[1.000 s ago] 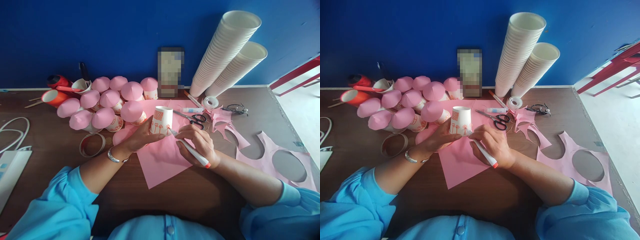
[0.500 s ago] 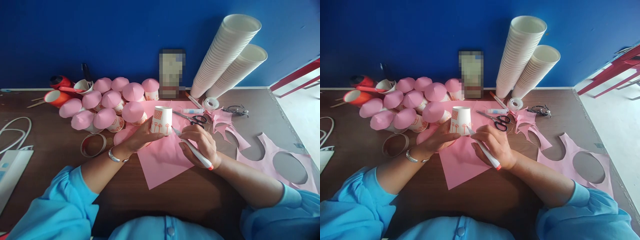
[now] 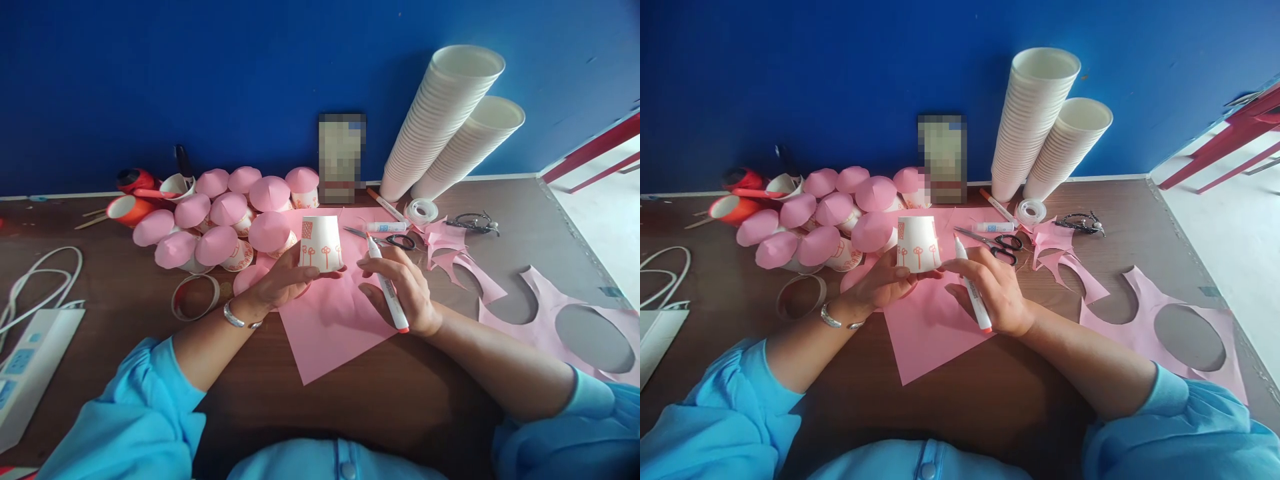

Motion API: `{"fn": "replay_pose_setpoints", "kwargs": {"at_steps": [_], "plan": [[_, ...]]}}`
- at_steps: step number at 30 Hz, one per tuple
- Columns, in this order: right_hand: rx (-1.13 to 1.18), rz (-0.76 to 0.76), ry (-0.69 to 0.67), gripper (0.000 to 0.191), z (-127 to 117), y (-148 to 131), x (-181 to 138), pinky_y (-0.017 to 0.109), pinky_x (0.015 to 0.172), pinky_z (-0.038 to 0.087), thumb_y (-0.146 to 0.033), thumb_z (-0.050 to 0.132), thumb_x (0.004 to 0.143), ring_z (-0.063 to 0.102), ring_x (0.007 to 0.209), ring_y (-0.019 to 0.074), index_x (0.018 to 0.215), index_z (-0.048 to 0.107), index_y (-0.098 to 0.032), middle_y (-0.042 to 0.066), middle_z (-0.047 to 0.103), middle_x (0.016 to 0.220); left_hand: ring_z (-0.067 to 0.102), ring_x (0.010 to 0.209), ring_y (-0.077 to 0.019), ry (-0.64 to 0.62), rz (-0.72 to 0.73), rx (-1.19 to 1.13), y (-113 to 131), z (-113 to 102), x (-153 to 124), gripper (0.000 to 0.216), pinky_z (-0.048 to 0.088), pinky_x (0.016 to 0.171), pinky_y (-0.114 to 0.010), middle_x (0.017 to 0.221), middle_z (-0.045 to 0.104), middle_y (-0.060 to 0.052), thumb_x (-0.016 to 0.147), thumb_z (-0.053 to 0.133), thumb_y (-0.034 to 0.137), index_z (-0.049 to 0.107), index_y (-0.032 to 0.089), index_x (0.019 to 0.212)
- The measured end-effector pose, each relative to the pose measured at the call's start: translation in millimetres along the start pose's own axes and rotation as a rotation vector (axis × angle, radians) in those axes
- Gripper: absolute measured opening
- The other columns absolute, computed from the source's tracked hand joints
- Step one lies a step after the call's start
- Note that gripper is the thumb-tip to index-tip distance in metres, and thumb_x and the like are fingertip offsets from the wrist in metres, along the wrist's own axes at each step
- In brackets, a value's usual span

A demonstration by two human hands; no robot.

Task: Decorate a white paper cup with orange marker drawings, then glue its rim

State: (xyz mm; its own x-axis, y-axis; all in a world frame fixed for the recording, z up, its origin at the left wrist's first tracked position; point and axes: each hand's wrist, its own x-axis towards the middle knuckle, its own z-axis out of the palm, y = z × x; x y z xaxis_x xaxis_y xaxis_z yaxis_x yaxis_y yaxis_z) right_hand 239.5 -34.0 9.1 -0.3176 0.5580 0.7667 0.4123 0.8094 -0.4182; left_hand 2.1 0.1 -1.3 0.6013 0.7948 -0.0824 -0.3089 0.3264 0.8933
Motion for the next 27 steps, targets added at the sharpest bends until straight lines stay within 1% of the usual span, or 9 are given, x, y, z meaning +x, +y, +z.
{"fn": "replay_pose_setpoints", "kwargs": {"at_steps": [6,8,10,14,17,20,22,24,27], "plan": [[-0.033,-0.016,0.01,0.047,0.2,-0.3,-0.6,0.037,0.07,0.061,-0.026,0.068,0.097,0.07,0.086,0.0239,0.142,0.053,-0.022,0.009,0.072,0.098,0.063,0.132,-0.0341,0.005,0.029,-0.006,-1.2,-1.5,-0.3,0.042,0.053,0.11,-0.053,0.125,0.075,-0.008,0.082,0.081,0.035,0.069,0.026,0.122],[-0.033,0.001,0.013,0.056,0.9,-0.3,0.7,0.044,0.082,0.063,-0.026,0.073,0.094,0.072,0.103,0.0284,0.145,0.049,-0.021,0.014,0.072,0.115,0.063,0.133,-0.0341,-0.029,0.025,-0.031,-0.6,-1.2,-0.8,0.041,0.052,0.111,-0.053,0.128,0.075,-0.009,0.086,0.079,0.035,0.068,0.026,0.124],[-0.007,0.029,-0.003,0.066,1.9,0.5,2.4,0.053,0.099,0.06,-0.027,0.078,0.091,0.067,0.125,0.0337,0.148,0.045,-0.021,0.02,0.066,0.136,0.063,0.135,-0.0357,-0.07,0.009,-0.045,1.1,0.1,-2.0,0.043,0.05,0.112,-0.055,0.132,0.073,-0.011,0.089,0.076,0.037,0.067,0.025,0.129],[0.055,0.072,-0.022,0.078,3.5,3.0,5.4,0.062,0.116,0.049,-0.034,0.082,0.088,0.053,0.146,0.0355,0.152,0.038,-0.026,0.02,0.054,0.155,0.057,0.142,-0.0391,-0.151,-0.026,-0.012,6.1,3.1,-4.9,0.052,0.047,0.116,-0.058,0.146,0.066,-0.015,0.091,0.073,0.04,0.062,0.025,0.139],[0.077,0.083,-0.041,0.082,3.2,3.1,6.9,0.062,0.119,0.047,-0.036,0.082,0.088,0.049,0.15,0.0356,0.155,0.034,-0.027,0.021,0.05,0.159,0.055,0.144,-0.0377,-0.224,-0.046,0.063,7.5,2.1,-6.0,0.052,0.045,0.118,-0.055,0.147,0.065,-0.011,0.091,0.072,0.041,0.062,0.028,0.141],[0.078,0.072,-0.087,0.081,1.9,2.2,7.5,0.06,0.116,0.05,-0.037,0.081,0.089,0.055,0.145,0.0361,0.154,0.035,-0.026,0.021,0.055,0.155,0.056,0.142,-0.039,-0.282,-0.059,0.113,6.2,-1.0,-5.5,0.056,0.047,0.116,-0.056,0.145,0.067,-0.011,0.09,0.073,0.044,0.061,0.027,0.142],[0.06,0.05,-0.097,0.079,1.5,2.1,7.0,0.06,0.114,0.052,-0.039,0.081,0.089,0.06,0.139,0.0364,0.153,0.035,-0.025,0.021,0.058,0.15,0.055,0.141,-0.041,-0.293,-0.062,0.146,4.7,-2.1,-5.0,0.066,0.048,0.113,-0.057,0.146,0.065,-0.013,0.086,0.077,0.051,0.058,0.026,0.145],[0.025,0.031,-0.092,0.079,2.0,2.5,5.9,0.061,0.112,0.052,-0.04,0.08,0.09,0.062,0.136,0.0373,0.154,0.035,-0.025,0.021,0.061,0.146,0.052,0.143,-0.0422,-0.269,-0.058,0.202,3.1,-1.7,-4.8,0.08,0.048,0.112,-0.057,0.151,0.06,-0.014,0.08,0.083,0.054,0.053,0.026,0.149],[-0.02,0.023,-0.096,0.079,3.9,3.1,4.5,0.063,0.111,0.051,-0.041,0.078,0.091,0.06,0.138,0.0389,0.155,0.034,-0.025,0.021,0.061,0.146,0.05,0.143,-0.0407,-0.136,-0.033,0.317,0.9,0.7,-5.4,0.086,0.048,0.111,-0.054,0.155,0.055,-0.014,0.075,0.089,0.047,0.05,0.027,0.149]]}}
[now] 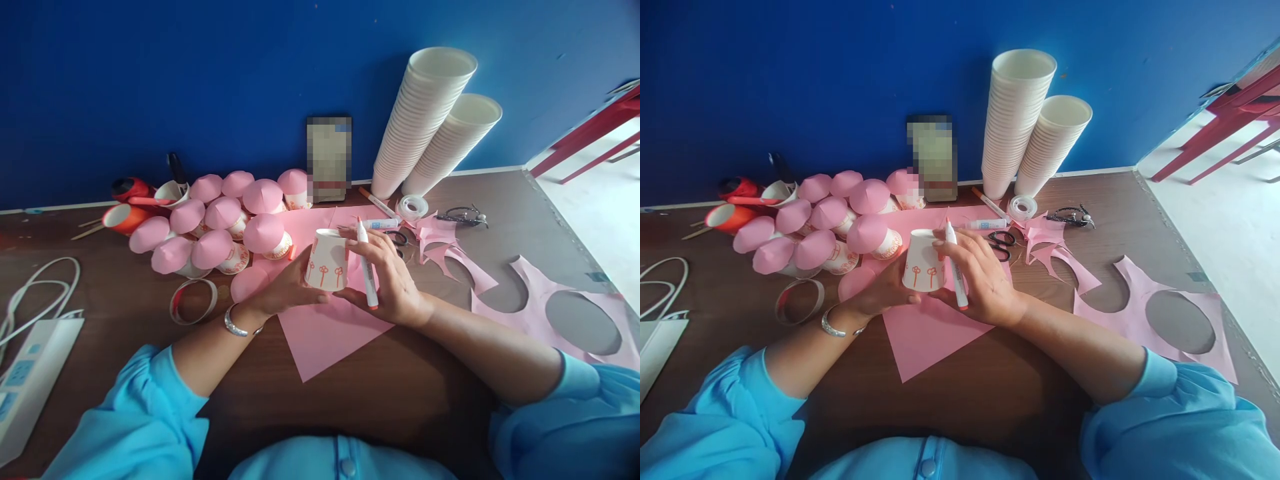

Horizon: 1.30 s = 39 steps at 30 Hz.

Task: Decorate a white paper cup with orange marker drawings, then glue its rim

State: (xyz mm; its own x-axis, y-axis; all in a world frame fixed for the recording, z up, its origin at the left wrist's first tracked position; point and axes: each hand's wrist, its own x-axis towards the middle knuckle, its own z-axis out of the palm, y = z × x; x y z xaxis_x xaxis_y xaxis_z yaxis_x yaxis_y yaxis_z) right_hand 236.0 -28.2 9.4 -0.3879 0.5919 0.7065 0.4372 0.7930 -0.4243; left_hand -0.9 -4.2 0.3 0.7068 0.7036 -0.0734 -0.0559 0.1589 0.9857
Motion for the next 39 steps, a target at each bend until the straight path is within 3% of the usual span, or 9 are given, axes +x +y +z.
{"fn": "replay_pose_setpoints", "kwargs": {"at_steps": [3,10,14,21,27,30,34,39], "plan": [[0.033,-0.012,0.001,0.08,1,0,1,0.063,0.114,0.05,-0.038,0.078,0.091,0.056,0.142,0.0378,0.156,0.033,-0.024,0.021,0.057,0.152,0.054,0.138,-0.0387,0.095,-0.015,0.031,-1,2,0,0.079,0.05,0.107,-0.049,0.153,0.057,-0.015,0.078,0.088,0.04,0.051,0.026,0.147],[0.224,0.06,0.082,0.083,-4,4,1,0.063,0.123,0.044,-0.037,0.079,0.091,0.045,0.153,0.0358,0.159,0.032,-0.03,0.016,0.047,0.162,0.058,0.139,-0.0379,-0.002,0.043,-0.274,-3,1,-1,0.061,0.049,0.111,-0.054,0.137,0.07,-0.013,0.084,0.082,0.043,0.061,0.027,0.138],[0.22,0.114,0.1,0.081,-2,9,-1,0.065,0.122,0.045,-0.037,0.078,0.091,0.046,0.152,0.037,0.158,0.033,-0.032,0.014,0.049,0.161,0.059,0.138,-0.0382,0.038,0.084,-0.27,-6,-1,0,0.058,0.05,0.111,-0.053,0.132,0.073,-0.013,0.082,0.083,0.044,0.064,0.024,0.133],[0.085,0.061,0.093,0.086,3,13,-3,0.065,0.115,0.052,-0.036,0.081,0.089,0.056,0.142,0.0372,0.159,0.031,-0.032,0.015,0.055,0.156,0.058,0.138,-0.035,0.266,0.154,0.091,-3,5,6,0.076,0.053,0.11,-0.052,0.145,0.062,-0.014,0.076,0.09,0.036,0.05,0.024,0.14],[-0.007,0.116,0.141,0.062,3,19,-5,0.062,0.114,0.053,-0.021,0.063,0.098,0.058,0.139,0.0334,0.154,0.038,-0.03,0.013,0.06,0.147,0.06,0.134,-0.0352,0.409,0.229,0.613,-6,8,9,0.081,0.051,0.112,-0.056,0.145,0.058,-0.018,0.075,0.088,0.037,0.042,0.021,0.14],[-0.057,0.144,0.144,0.061,4,21,-7,0.058,0.113,0.054,-0.019,0.059,0.098,0.059,0.136,0.0308,0.154,0.037,-0.031,0.011,0.061,0.144,0.061,0.13,-0.037,0.432,0.177,0.799,-2,13,11,0.082,0.051,0.11,-0.057,0.143,0.06,-0.017,0.071,0.09,0.037,0.046,0.019,0.139],[-0.069,0.173,0.153,0.06,6,23,-9,0.055,0.115,0.054,-0.019,0.053,0.101,0.058,0.137,0.0289,0.156,0.035,-0.037,0.008,0.06,0.144,0.061,0.13,-0.0384,0.41,0.133,0.863,-2,18,12,0.075,0.05,0.109,-0.055,0.141,0.063,-0.016,0.072,0.089,0.037,0.052,0.02,0.136],[-0.083,0.193,0.173,0.054,9,26,-11,0.056,0.118,0.052,-0.019,0.046,0.103,0.058,0.138,0.0276,0.154,0.038,-0.032,0.009,0.061,0.143,0.039,0.152,-0.0479,0.384,0.213,0.878,-9,14,6,0.112,0.032,0.124,-0.068,0.162,0.041,-0.029,0.069,0.091,0.041,0.029,0.014,0.158]]}}
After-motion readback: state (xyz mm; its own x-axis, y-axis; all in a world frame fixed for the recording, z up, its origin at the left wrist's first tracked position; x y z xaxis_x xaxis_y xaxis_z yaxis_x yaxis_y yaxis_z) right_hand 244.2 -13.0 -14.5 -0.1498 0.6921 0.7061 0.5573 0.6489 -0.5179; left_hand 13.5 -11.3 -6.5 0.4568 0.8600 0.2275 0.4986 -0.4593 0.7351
